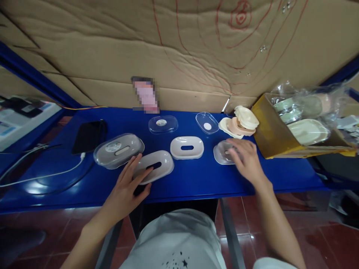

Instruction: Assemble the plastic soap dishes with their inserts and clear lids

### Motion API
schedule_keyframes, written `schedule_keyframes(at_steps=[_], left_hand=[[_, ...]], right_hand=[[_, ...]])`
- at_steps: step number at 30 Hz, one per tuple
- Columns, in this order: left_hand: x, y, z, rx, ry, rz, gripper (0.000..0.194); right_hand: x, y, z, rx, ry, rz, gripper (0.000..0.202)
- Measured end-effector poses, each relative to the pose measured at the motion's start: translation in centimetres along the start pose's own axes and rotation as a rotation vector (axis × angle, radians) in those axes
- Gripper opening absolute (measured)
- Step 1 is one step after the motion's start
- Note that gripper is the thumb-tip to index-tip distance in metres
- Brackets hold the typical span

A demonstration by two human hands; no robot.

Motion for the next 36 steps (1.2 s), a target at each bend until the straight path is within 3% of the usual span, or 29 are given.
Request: schedule_keyframes(at_steps=[4, 8, 12, 15, 19, 23, 26, 29, 32, 36], left_hand=[[0.5, -0.3, -0.3, 0.053, -0.057, -0.008, 0.050], [0.5, -0.4, -0.6, 0.056, -0.107, 0.001, 0.043], [0.4, -0.2, -0.6, 0.052, -0.123, 0.003, 0.037], [0.5, 0.0, -0.7, 0.056, -0.097, -0.006, 0.035], [0.5, 0.2, -0.9, 0.058, -0.086, -0.024, 0.037], [0.5, 0.2, -1.1, 0.053, -0.089, -0.002, 0.035], [0.6, 0.1, -1.2, 0.039, -0.084, 0.006, 0.034], [0.7, 0.1, -1.1, 0.020, -0.078, 0.009, 0.034], [0.7, 0.1, -1.0, 0.011, -0.079, 0.005, 0.034], [0.7, 0.0, -1.0, 0.032, -0.075, -0.004, 0.033]], right_hand=[[5.0, -3.1, 1.4, -0.138, 0.122, -0.273, 0.044], [9.1, -4.2, 0.7, -0.291, 0.233, -0.367, 0.040], [10.5, -4.6, 0.0, -0.330, 0.288, -0.422, 0.043], [10.1, -4.6, 0.7, -0.204, 0.200, -0.439, 0.042], [8.0, -2.3, 2.4, 0.072, -0.053, -0.287, 0.036], [4.6, 3.3, 2.1, 0.101, -0.154, -0.086, 0.030], [2.1, 7.7, -0.1, 0.015, -0.073, 0.059, 0.028], [0.4, 10.5, -2.7, -0.037, 0.007, 0.222, 0.043], [0.3, 11.2, -4.4, -0.070, 0.072, 0.291, 0.048], [2.1, 9.2, -4.5, -0.081, 0.180, 0.293, 0.046]])
Point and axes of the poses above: each hand's wrist, its own x-axis towards the middle knuckle, its own z-axis out of the back of the hand, y = z × x, the point moved 2 cm from there along x, towards the middle knuckle, and after that the axes turned 12 degrees about y, right-handed, at the moved point
